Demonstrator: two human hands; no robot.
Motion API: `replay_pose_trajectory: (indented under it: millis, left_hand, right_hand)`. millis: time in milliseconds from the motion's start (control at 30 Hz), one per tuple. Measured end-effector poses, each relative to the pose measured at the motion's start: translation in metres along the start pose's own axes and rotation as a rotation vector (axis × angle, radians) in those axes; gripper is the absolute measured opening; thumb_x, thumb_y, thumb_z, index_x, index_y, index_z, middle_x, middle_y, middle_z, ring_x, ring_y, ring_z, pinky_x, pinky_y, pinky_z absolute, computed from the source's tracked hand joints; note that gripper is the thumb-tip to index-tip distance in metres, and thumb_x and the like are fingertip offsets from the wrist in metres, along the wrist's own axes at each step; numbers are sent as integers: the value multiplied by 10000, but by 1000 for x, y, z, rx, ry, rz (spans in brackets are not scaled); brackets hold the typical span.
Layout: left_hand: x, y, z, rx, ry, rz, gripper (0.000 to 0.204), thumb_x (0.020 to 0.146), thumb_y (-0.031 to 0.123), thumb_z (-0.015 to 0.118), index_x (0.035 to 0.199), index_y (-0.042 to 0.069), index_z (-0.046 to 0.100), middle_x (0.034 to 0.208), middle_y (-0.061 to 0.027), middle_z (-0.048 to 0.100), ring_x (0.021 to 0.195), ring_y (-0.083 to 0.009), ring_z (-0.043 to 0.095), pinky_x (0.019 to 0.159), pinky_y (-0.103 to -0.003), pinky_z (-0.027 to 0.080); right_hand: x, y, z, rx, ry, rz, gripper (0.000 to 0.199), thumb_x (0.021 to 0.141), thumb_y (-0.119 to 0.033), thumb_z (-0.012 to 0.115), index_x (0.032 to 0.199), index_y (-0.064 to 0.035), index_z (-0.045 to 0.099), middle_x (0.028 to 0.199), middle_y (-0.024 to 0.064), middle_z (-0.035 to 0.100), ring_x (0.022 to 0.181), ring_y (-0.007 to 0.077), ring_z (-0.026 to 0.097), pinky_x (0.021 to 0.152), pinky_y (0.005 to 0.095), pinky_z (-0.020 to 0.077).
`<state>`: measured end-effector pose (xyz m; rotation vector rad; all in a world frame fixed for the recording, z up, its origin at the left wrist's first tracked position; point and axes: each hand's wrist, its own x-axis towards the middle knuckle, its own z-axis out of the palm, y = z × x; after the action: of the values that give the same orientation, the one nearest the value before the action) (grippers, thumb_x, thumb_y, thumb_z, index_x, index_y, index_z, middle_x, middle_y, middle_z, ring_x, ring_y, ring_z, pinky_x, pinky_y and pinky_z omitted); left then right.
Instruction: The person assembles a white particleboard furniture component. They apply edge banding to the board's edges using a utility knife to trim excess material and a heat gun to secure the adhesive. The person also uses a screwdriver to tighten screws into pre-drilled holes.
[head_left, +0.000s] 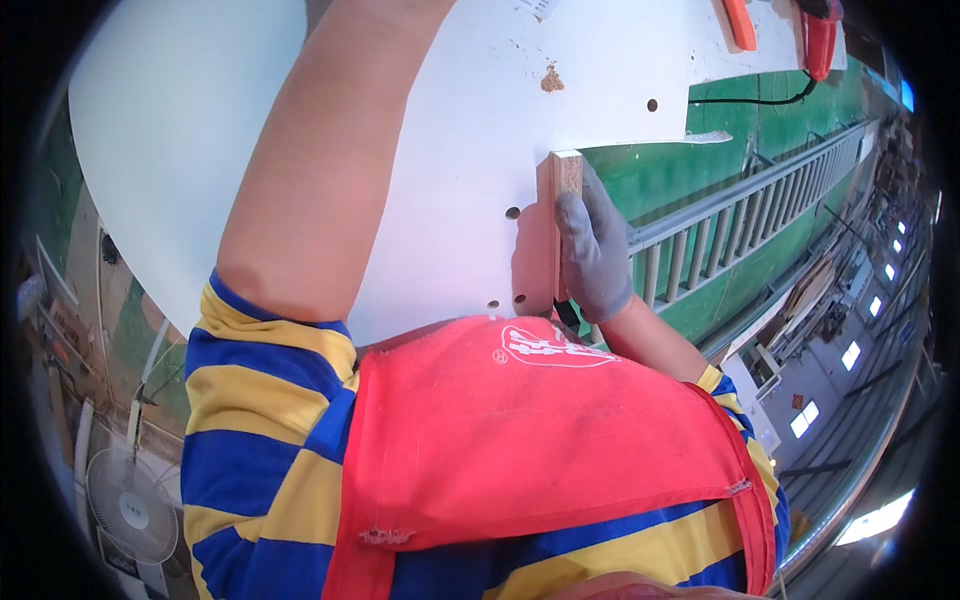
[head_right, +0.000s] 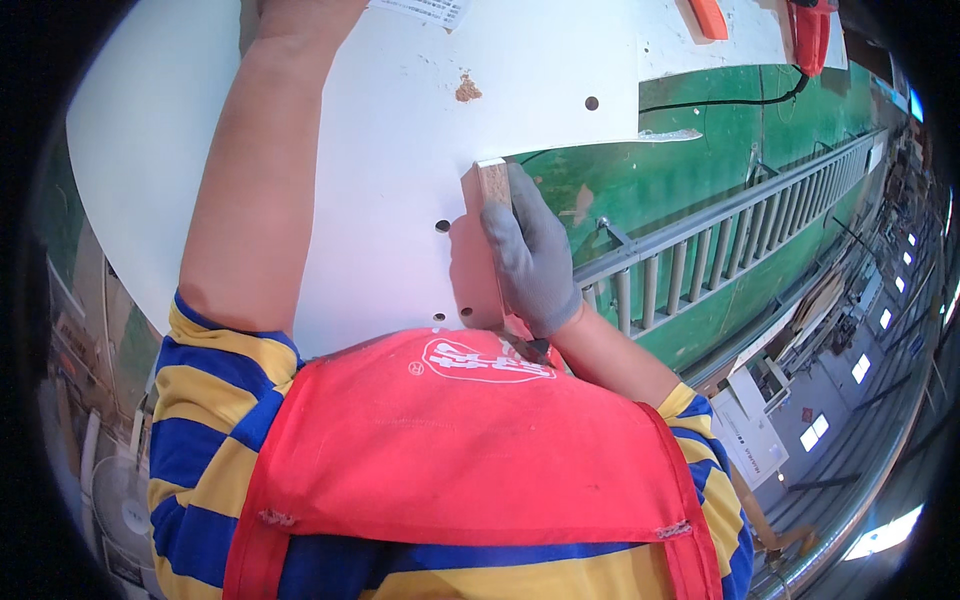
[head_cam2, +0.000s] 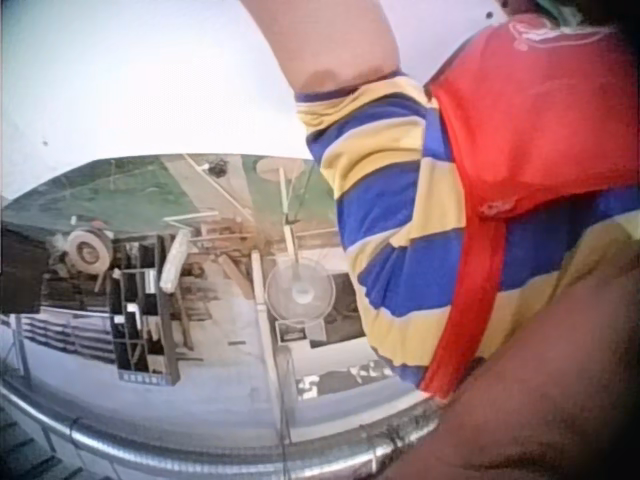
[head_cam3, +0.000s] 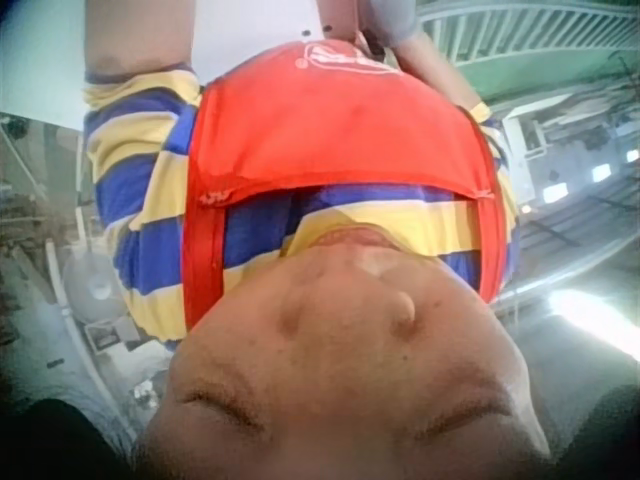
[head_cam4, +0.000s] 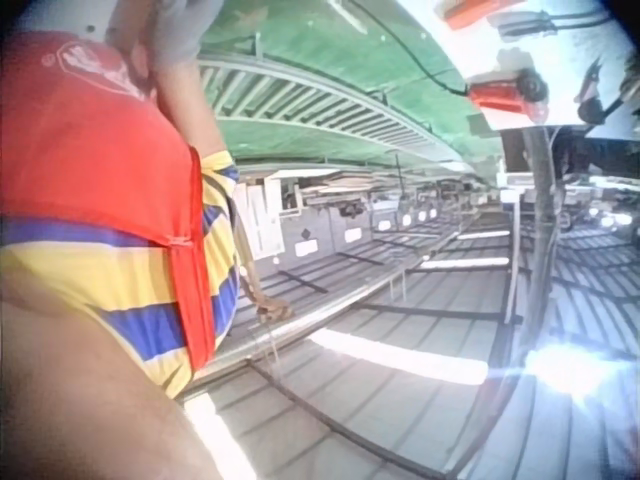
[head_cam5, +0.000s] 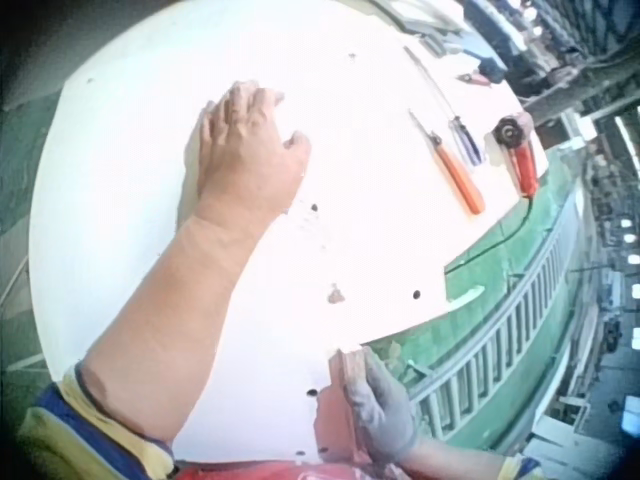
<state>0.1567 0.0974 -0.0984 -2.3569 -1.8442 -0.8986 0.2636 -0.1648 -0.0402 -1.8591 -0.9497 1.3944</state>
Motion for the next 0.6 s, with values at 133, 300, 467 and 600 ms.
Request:
replay_pose_trajectory:
  millis: [133, 300, 467, 600]
  left_hand:
    - [-2, 12, -15, -69, -33, -21, 456, 906, 220, 615, 1289, -12, 533, 1362, -184, 479, 1356, -301, 392, 1214, -446, 195]
    - [-4, 12, -8, -87, 8, 14, 458, 904, 216, 620, 1286, -20, 531, 1358, -188, 480, 1355, -299, 393, 1215, -446, 193]
    - [-7, 18, -13, -89, 5, -9, 461, 902, 208, 618, 1290, -21, 526, 1360, -193, 480, 1360, -302, 385, 1217, -445, 188]
    - [-5, 19, -10, -91, -10, -24, 468, 900, 217, 614, 1297, -13, 524, 1362, -196, 480, 1366, -306, 378, 1216, -445, 186]
  right_hand:
    - [-1, 2, 0, 0, 2, -10, 378, 1025, -287, 460, 1247, 8, 537, 1048, 112, 588, 941, 173, 536, 870, 287, 446]
    - [-1, 1, 0, -44, -6, -16, 343, 1024, -272, 457, 1205, 8, 539, 1016, 124, 573, 907, 189, 534, 843, 299, 450]
    - [-4, 3, 2, -29, 5, -22, 333, 1023, -266, 458, 1199, 5, 537, 1002, 131, 571, 895, 202, 539, 829, 307, 455]
    - [-4, 6, 1, -57, 22, -19, 343, 1022, -274, 458, 1208, 6, 532, 988, 150, 577, 876, 229, 548, 817, 321, 463]
